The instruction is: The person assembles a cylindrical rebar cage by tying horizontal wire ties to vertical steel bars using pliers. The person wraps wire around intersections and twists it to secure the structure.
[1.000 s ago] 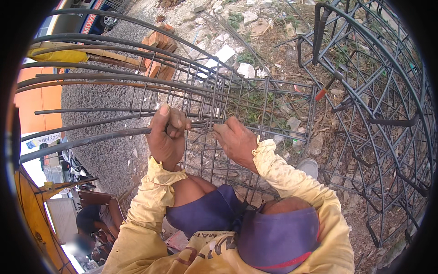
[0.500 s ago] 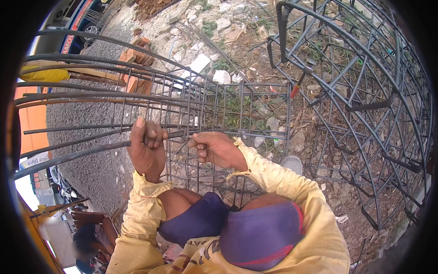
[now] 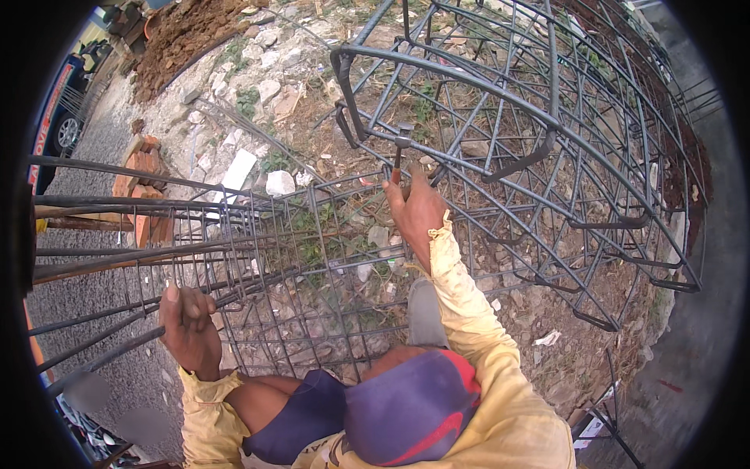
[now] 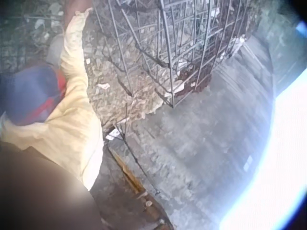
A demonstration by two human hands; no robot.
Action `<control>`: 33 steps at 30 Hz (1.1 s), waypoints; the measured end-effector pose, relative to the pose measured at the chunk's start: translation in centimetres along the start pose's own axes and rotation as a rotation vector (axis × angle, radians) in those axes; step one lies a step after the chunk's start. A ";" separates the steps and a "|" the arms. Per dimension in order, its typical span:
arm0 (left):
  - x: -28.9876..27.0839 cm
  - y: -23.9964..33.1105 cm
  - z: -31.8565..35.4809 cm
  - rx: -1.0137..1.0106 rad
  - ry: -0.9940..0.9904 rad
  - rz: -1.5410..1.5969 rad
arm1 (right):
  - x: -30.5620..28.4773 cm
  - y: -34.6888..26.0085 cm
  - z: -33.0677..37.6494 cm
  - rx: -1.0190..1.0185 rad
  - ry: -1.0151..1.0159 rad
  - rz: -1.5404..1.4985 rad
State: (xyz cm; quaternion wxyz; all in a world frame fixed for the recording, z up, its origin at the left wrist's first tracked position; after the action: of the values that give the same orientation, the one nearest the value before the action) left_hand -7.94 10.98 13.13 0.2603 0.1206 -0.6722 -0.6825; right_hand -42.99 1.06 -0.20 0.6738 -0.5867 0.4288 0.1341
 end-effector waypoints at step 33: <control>-0.1 1.1 -0.2 -0.057 -0.055 -0.201 | 1.2 -8.0 12.8 0.200 -1.609 -0.770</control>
State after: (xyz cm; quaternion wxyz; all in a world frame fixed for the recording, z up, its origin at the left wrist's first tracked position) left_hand -7.54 10.94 14.17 0.1753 0.1609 -0.6441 -0.7270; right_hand -31.42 10.04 3.59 0.8167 -0.3571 -0.3897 0.2316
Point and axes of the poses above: each hand's wrist, its own z-axis away from the middle knuckle, its own x-axis out of the palm, y = z × x, the point moved 4 cm from there along -z, towards the middle knuckle, and after that the axes turned 8 degrees about y, right-handed, at the moved point
